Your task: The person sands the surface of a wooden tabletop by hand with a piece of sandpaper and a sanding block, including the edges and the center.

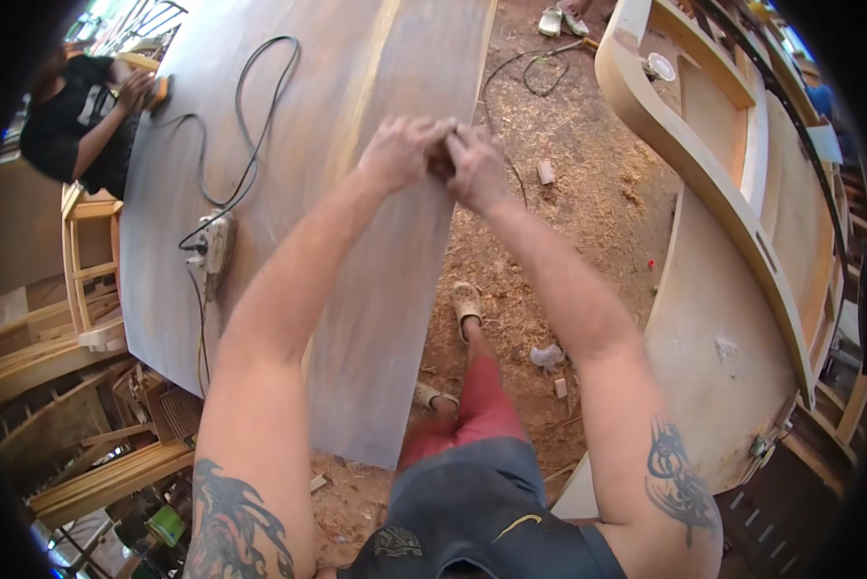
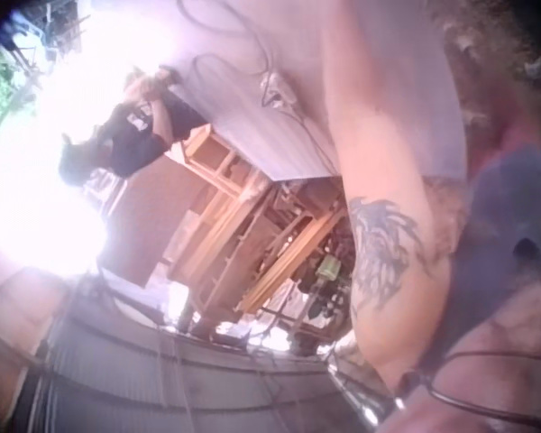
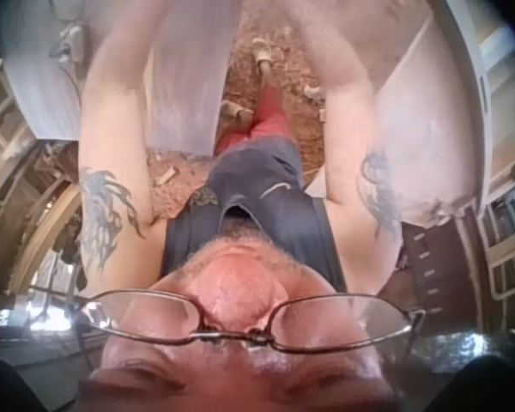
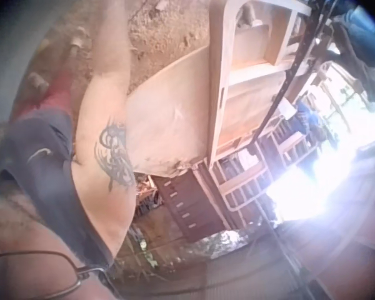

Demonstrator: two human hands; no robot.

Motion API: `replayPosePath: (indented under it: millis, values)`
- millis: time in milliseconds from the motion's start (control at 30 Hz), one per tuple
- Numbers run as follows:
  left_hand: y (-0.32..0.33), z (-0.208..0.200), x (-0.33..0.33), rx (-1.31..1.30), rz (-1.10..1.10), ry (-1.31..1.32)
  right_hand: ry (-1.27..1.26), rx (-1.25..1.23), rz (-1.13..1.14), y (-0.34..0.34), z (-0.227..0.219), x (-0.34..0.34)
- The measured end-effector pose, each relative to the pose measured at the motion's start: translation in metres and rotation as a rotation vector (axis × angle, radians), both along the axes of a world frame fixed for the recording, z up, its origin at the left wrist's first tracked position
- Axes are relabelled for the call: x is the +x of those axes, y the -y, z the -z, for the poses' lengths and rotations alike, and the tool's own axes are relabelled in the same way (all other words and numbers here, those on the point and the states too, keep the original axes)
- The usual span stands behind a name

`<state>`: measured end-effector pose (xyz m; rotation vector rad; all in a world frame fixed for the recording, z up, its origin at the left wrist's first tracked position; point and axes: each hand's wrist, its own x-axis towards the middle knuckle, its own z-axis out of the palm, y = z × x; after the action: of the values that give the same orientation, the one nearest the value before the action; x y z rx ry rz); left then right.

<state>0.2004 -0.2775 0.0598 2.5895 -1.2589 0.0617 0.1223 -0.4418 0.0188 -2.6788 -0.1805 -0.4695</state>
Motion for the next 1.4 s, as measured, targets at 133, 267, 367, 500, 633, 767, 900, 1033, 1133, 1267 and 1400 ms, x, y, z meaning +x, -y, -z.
replayPosePath:
  millis: [133, 267, 367, 500, 633, 767, 900, 1033, 1133, 1267, 1400]
  values:
    - [-0.066, 0.0, -0.12, -0.069, -0.006, -0.012, 0.078, 0.125, -0.036, -0.063, -0.006, -0.119]
    - [-0.129, -0.013, -0.24, -0.133, 0.0, -0.139, -0.034, 0.21, -0.077, -0.125, -0.007, -0.237]
    - [-0.177, -0.016, -0.327, -0.122, -0.043, -0.202, -0.103, 0.272, -0.135, -0.169, -0.01, -0.319]
    - [-0.231, -0.021, -0.428, -0.07, -0.058, -0.278, -0.121, 0.277, -0.279, -0.205, -0.011, -0.407]
    - [-0.231, -0.022, -0.438, -0.11, -0.101, -0.327, -0.112, 0.251, -0.323, -0.201, -0.009, -0.41]
    - [-0.185, -0.016, -0.348, -0.167, -0.099, -0.255, -0.033, 0.24, -0.273, -0.159, -0.014, -0.32]
    - [-0.127, -0.01, -0.218, -0.189, -0.024, -0.228, 0.058, 0.143, -0.225, -0.099, -0.005, -0.203]
    - [-0.054, -0.003, -0.09, -0.216, -0.022, -0.199, 0.102, 0.084, -0.149, -0.031, 0.003, -0.079]
    - [-0.016, 0.003, -0.002, -0.25, -0.055, -0.103, 0.119, 0.049, -0.117, 0.006, -0.002, 0.011]
    - [0.043, -0.001, 0.101, -0.096, -0.117, -0.078, -0.003, 0.029, -0.05, 0.054, -0.006, 0.111]
    - [0.087, -0.021, 0.151, 0.303, -0.165, -0.167, -0.122, -0.014, 0.026, 0.075, -0.015, 0.163]
